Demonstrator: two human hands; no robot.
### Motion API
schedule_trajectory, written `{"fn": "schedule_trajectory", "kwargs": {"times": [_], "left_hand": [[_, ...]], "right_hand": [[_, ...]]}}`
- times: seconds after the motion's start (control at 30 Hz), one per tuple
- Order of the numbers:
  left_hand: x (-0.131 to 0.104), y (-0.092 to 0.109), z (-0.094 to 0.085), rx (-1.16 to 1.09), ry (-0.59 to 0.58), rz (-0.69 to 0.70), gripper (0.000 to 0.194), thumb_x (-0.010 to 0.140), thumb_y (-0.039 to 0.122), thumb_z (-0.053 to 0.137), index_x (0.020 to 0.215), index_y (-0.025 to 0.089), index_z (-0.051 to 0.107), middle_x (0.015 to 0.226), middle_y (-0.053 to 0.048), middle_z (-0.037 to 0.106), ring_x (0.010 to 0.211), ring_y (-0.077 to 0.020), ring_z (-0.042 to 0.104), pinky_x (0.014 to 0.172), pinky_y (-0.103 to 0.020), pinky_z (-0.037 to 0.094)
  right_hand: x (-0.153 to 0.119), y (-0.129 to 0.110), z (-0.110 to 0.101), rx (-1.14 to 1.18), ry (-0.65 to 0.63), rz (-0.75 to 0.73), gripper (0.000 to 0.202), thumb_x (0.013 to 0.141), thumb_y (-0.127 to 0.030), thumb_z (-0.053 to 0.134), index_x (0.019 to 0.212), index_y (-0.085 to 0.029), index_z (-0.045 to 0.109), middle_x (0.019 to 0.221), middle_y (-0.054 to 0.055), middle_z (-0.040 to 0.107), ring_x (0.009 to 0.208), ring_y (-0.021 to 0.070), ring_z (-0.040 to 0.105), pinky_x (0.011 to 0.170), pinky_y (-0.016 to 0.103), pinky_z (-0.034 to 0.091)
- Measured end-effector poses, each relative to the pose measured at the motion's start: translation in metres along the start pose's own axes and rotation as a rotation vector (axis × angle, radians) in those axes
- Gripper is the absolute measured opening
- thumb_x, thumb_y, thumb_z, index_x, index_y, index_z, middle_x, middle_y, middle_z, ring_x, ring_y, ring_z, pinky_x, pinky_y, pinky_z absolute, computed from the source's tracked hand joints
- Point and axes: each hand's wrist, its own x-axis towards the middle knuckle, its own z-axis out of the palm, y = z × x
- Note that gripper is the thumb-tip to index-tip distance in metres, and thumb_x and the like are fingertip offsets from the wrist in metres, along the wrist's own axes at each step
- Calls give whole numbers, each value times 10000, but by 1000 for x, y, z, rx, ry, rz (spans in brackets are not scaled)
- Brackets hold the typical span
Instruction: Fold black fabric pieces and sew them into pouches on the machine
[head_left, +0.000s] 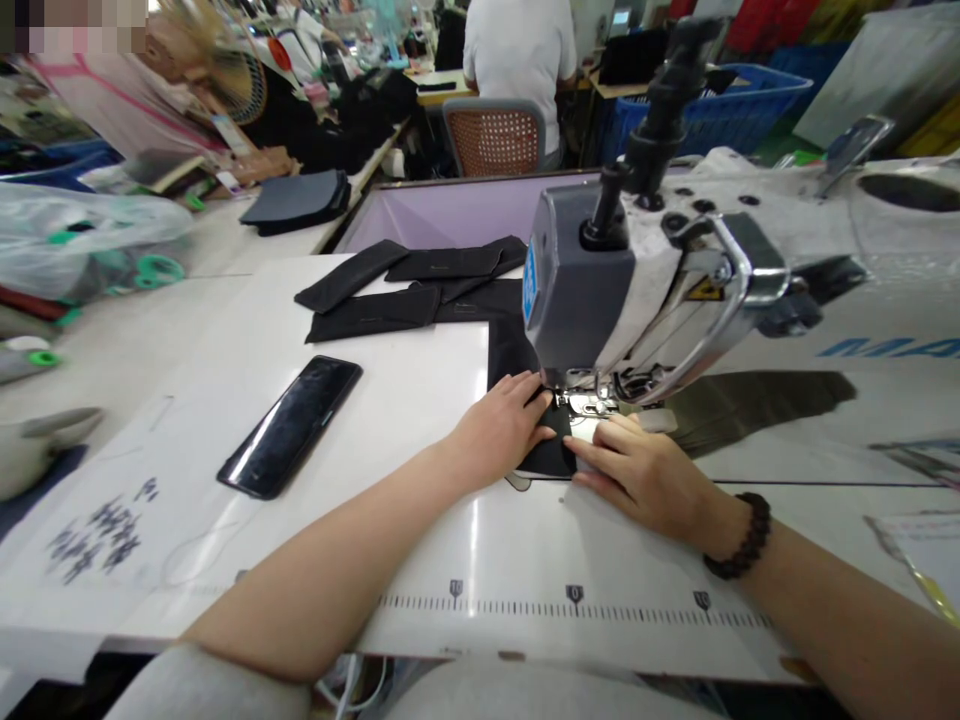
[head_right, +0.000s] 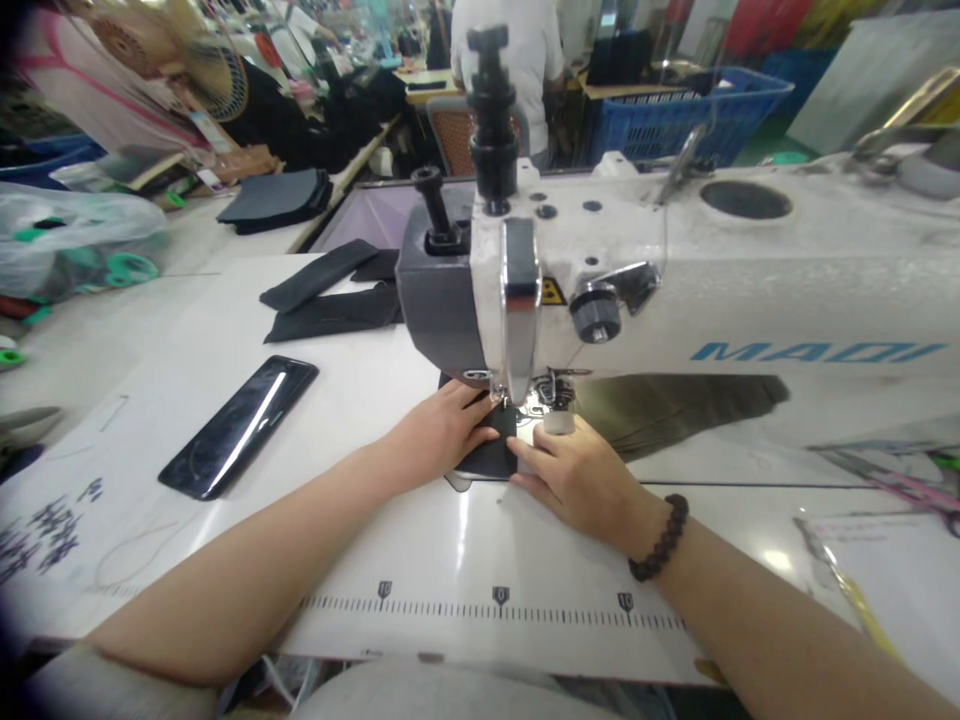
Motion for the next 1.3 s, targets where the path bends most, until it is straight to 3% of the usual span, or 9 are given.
{"fn": "schedule_trajectory", "kwargs": {"times": [0.83,0.93,1.1,1.3], "left_hand": [[4,-7,1,-35,20,-2,341,876,325,418,1120,99,496,1166,-121,483,1119,-233,416,956,-366,335],[-1,-4,-4,-17,-16,39,263,869,295,438,1016,114,561,1056,-100,538,1006,-221,486,879,-351,398],[-13,4,-10,-79,-52,231,207,876,216,417,897,147,611,921,-60,574,850,-172,524,751,-286,449],[-11,4,-12,-112,-46,193,222,880,206,406,884,127,614,906,-70,577,882,-176,522,768,-286,455]], "right_hand": [[2,1,1,-6,6,72,324,855,-319,419,1039,-106,581,791,94,575,726,177,502,661,312,398],[1,1,0,21,3,8,318,867,-322,398,999,-115,599,739,72,568,691,160,496,643,304,385],[-2,0,1,31,-15,-91,336,883,-323,364,976,-116,612,661,43,537,623,146,458,583,300,343],[-3,2,5,24,-13,-38,323,877,-323,385,995,-114,601,688,48,541,642,145,465,621,304,358]]}}
